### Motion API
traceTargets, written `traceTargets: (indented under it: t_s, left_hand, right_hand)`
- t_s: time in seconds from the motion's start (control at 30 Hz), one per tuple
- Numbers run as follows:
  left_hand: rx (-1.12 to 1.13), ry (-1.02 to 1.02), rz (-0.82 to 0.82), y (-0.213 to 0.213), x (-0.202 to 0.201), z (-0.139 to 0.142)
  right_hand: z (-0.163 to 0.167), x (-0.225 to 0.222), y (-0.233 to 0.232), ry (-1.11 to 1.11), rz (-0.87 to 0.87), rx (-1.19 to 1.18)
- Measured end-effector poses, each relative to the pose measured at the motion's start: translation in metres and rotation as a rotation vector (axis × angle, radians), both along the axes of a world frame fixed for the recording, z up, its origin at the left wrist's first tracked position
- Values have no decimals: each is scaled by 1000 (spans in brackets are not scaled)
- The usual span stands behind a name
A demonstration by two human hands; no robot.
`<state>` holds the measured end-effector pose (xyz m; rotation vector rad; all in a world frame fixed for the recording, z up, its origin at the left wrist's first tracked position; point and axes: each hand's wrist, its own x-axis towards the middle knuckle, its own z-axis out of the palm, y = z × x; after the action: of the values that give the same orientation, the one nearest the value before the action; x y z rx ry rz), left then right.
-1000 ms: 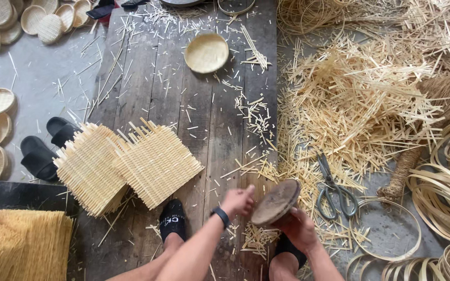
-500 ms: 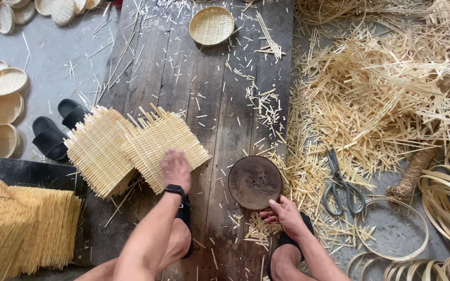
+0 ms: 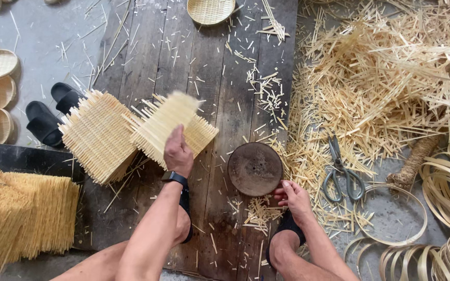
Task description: The person sits on the floor and repeatedly trims the edges of woven bamboo mats using shears. They place a circular wooden template over the mat, cut around it, and then remove the template to reveal a circular basket. The process is repeated for multiple mats.
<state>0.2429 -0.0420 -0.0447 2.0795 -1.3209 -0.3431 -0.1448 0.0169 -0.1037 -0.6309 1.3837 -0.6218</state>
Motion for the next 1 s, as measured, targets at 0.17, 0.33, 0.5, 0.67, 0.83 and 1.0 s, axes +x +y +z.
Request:
traceTargets:
  t_s: [0.17, 0.33, 0.5, 0.67, 0.83, 1.0]
  left_hand:
    - [-344, -340, -524, 23, -61, 6]
    - [-49, -374, -1078, 99, -125, 1]
    - [38, -4, -945, 95, -125, 4]
    - [470, 437, 44, 46, -104, -19]
    - [467, 807, -29, 44, -78, -52]
    - [464, 927, 15, 64, -82, -53]
  right_hand:
    - [22, -2, -5, -118, -138, -122]
    - [20, -10, -23, -398, -181, -74]
    - [-16, -4, -25, 7, -93, -199]
    - [-26, -3, -16, 115, -118, -211]
    - [-24, 5, -3, 198, -167, -227]
    - [-25, -24, 20, 37, -352, -315]
